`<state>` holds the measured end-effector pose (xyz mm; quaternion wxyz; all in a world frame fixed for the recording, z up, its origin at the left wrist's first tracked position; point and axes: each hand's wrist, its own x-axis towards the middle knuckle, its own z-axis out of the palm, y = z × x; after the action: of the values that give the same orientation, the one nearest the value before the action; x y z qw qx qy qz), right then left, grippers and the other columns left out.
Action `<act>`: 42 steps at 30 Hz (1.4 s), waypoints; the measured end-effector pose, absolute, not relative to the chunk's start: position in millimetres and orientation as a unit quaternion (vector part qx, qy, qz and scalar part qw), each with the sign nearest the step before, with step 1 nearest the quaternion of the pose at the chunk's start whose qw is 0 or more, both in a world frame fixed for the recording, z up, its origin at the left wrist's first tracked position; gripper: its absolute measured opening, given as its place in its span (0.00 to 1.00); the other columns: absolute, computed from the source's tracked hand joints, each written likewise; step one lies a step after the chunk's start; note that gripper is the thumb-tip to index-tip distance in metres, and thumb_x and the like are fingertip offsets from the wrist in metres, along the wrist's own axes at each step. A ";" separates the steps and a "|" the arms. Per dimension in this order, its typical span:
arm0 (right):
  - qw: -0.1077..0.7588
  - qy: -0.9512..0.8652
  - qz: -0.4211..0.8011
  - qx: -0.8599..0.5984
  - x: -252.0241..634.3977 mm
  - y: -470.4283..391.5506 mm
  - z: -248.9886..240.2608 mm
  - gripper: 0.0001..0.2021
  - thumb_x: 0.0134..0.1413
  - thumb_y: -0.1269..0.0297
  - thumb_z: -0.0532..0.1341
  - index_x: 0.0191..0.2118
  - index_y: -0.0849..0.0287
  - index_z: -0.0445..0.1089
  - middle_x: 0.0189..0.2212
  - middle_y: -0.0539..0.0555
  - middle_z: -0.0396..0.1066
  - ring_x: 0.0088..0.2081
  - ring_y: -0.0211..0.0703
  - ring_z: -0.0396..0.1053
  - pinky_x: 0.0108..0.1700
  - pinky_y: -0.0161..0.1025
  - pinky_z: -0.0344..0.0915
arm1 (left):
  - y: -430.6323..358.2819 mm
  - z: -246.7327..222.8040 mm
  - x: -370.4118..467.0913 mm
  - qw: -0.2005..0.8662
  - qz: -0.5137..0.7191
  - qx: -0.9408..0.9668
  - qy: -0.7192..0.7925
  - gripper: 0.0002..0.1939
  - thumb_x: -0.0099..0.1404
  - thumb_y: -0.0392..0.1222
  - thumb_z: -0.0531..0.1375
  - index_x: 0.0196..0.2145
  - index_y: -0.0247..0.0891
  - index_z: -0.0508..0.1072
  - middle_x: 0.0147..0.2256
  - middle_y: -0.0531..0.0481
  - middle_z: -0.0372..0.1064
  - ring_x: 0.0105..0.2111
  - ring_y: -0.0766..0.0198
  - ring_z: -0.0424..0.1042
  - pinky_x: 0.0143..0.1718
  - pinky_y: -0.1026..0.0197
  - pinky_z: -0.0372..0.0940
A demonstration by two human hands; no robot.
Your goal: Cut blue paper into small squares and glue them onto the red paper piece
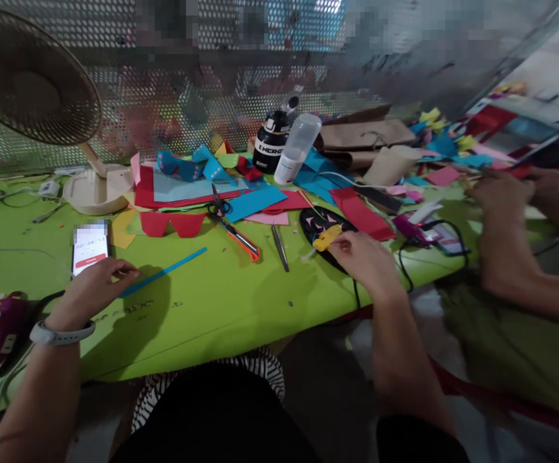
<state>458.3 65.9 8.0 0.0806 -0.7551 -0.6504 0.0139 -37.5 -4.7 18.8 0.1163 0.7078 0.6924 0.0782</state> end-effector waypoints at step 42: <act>0.030 -0.756 0.163 -0.633 225.7 216.7 3.6 0.10 0.46 0.59 0.64 0.25 0.62 0.75 0.24 0.61 0.75 0.39 0.58 0.75 0.41 0.45 0.69 | -18.1 -42.0 51.9 0.060 0.033 0.815 0.576 0.47 0.67 0.70 0.36 0.68 0.27 0.48 0.70 0.39 0.38 0.70 0.54 0.40 0.69 0.46 0.38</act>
<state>225.7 216.7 3.6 0.0304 -0.6334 -0.7558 0.1633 51.9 -18.1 -42.0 0.0598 0.8149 0.5755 0.0332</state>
